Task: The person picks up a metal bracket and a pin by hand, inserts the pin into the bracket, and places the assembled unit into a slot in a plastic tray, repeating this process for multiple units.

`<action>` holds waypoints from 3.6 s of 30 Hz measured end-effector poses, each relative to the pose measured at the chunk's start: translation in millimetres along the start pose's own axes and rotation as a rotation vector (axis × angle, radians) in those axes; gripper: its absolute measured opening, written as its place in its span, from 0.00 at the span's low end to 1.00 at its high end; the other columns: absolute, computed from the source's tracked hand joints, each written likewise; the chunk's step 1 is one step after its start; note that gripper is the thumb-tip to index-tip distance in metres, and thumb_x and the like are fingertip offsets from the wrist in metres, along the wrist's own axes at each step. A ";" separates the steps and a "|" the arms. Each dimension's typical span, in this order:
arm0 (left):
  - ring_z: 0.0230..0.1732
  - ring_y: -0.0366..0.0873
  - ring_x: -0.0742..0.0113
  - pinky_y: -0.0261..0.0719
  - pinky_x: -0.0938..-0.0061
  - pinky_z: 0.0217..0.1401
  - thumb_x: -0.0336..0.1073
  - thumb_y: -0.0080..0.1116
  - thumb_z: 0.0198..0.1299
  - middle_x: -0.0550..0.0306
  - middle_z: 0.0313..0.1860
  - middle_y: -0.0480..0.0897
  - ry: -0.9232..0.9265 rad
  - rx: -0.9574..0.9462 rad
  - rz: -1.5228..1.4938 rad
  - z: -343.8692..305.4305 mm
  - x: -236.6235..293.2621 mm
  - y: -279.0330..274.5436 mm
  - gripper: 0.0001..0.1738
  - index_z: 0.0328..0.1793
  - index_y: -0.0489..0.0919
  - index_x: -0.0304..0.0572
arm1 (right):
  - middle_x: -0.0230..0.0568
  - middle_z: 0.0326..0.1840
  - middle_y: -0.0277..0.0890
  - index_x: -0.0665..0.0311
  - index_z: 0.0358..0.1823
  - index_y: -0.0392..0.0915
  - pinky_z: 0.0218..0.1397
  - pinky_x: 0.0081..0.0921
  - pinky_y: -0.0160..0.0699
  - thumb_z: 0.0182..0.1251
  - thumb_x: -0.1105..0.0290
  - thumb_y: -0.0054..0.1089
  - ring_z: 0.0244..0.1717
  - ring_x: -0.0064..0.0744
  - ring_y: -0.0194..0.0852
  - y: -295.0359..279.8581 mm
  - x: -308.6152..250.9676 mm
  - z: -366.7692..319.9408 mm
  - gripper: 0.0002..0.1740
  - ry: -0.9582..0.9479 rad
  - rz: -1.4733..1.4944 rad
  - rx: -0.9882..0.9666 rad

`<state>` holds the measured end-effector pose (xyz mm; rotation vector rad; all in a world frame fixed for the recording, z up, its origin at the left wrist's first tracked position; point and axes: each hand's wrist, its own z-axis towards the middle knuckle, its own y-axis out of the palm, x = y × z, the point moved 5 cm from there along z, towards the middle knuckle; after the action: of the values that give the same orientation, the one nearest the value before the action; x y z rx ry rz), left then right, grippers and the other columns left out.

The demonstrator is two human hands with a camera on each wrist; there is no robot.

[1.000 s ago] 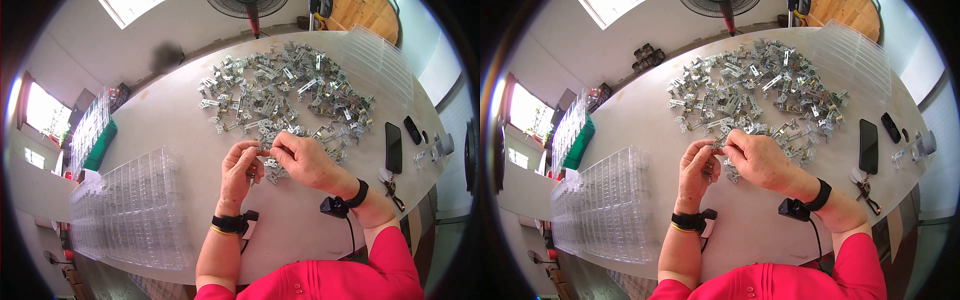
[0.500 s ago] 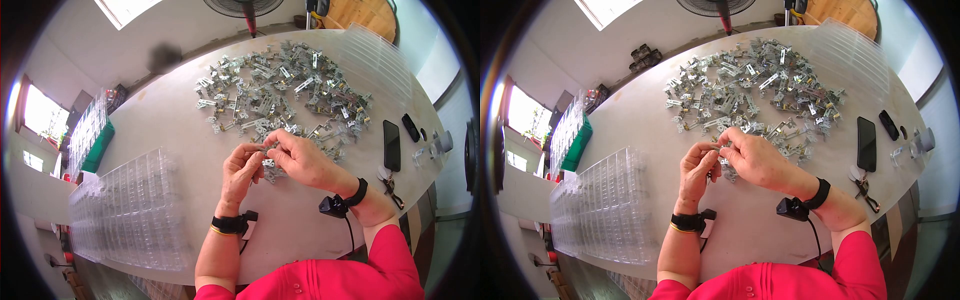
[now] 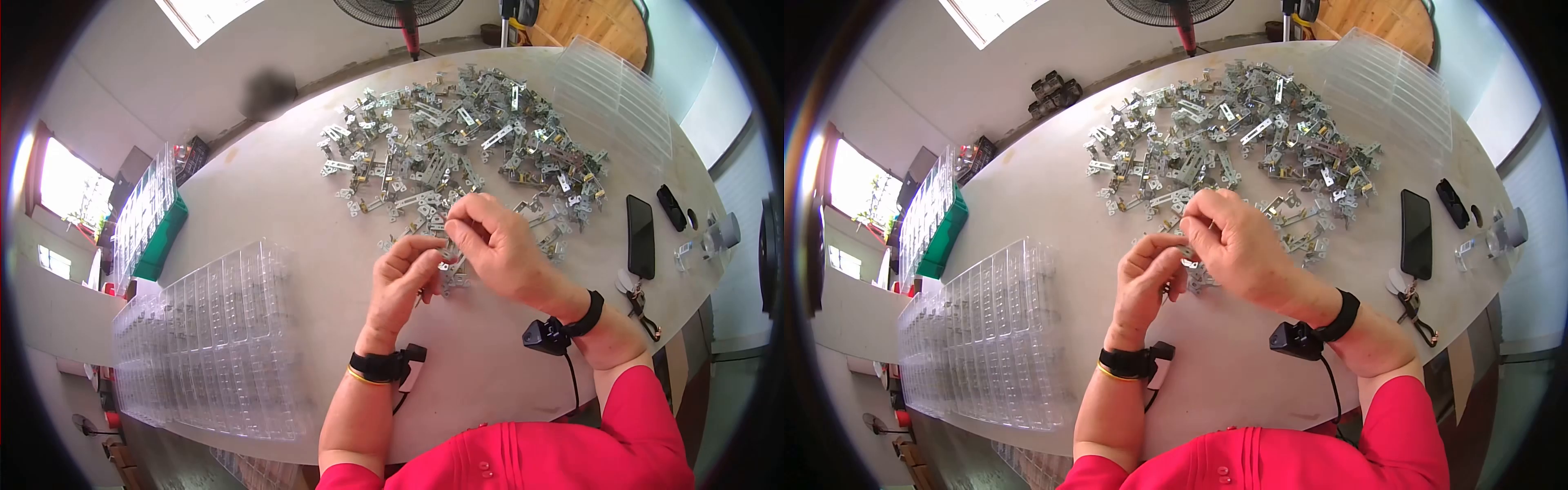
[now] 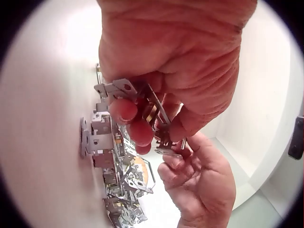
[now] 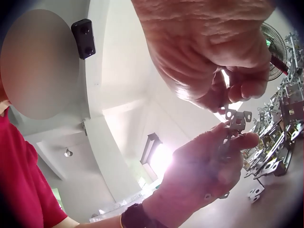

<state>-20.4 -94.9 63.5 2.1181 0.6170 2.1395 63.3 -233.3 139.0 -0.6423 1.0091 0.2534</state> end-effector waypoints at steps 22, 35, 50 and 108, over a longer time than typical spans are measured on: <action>0.24 0.75 0.75 0.70 0.82 0.23 0.35 0.57 0.74 0.49 0.42 0.87 0.088 -0.039 -0.161 2.9 2.7 -13.8 0.13 0.58 0.79 0.37 | 0.47 0.29 0.83 0.66 0.46 0.75 0.35 0.38 0.78 0.76 0.70 0.55 0.28 0.47 0.81 7.8 10.3 -1.7 0.07 0.116 -0.066 -0.221; 0.36 0.79 0.78 0.77 0.82 0.37 0.32 0.68 0.68 0.61 0.46 0.85 0.038 -0.034 0.014 0.2 3.4 -7.5 0.20 0.63 0.76 0.39 | 0.26 0.27 0.74 0.63 0.53 0.76 0.35 0.21 0.74 0.79 0.67 0.52 0.29 0.16 0.71 10.0 21.9 0.0 0.10 0.523 0.412 -0.379; 0.43 0.77 0.81 0.79 0.83 0.47 0.24 0.69 0.64 0.59 0.54 0.82 0.096 -0.088 0.124 0.6 9.3 1.2 0.23 0.63 0.74 0.37 | 0.35 0.36 0.77 0.61 0.47 0.81 0.41 0.27 0.76 0.76 0.68 0.62 0.38 0.29 0.76 6.9 22.8 0.9 0.06 0.003 0.007 -0.187; 0.44 0.76 0.77 0.77 0.80 0.49 0.28 0.65 0.69 0.62 0.44 0.81 0.536 0.332 0.611 -6.1 22.5 3.8 0.12 0.56 0.79 0.35 | 0.51 0.28 0.81 0.63 0.42 0.77 0.31 0.44 0.76 0.73 0.68 0.60 0.31 0.58 0.81 -8.8 -1.5 2.9 0.06 -0.051 -0.242 -0.029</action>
<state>-26.6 -92.5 86.2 2.0665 0.4011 3.2005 68.8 -238.3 144.7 -0.7735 0.8705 0.0715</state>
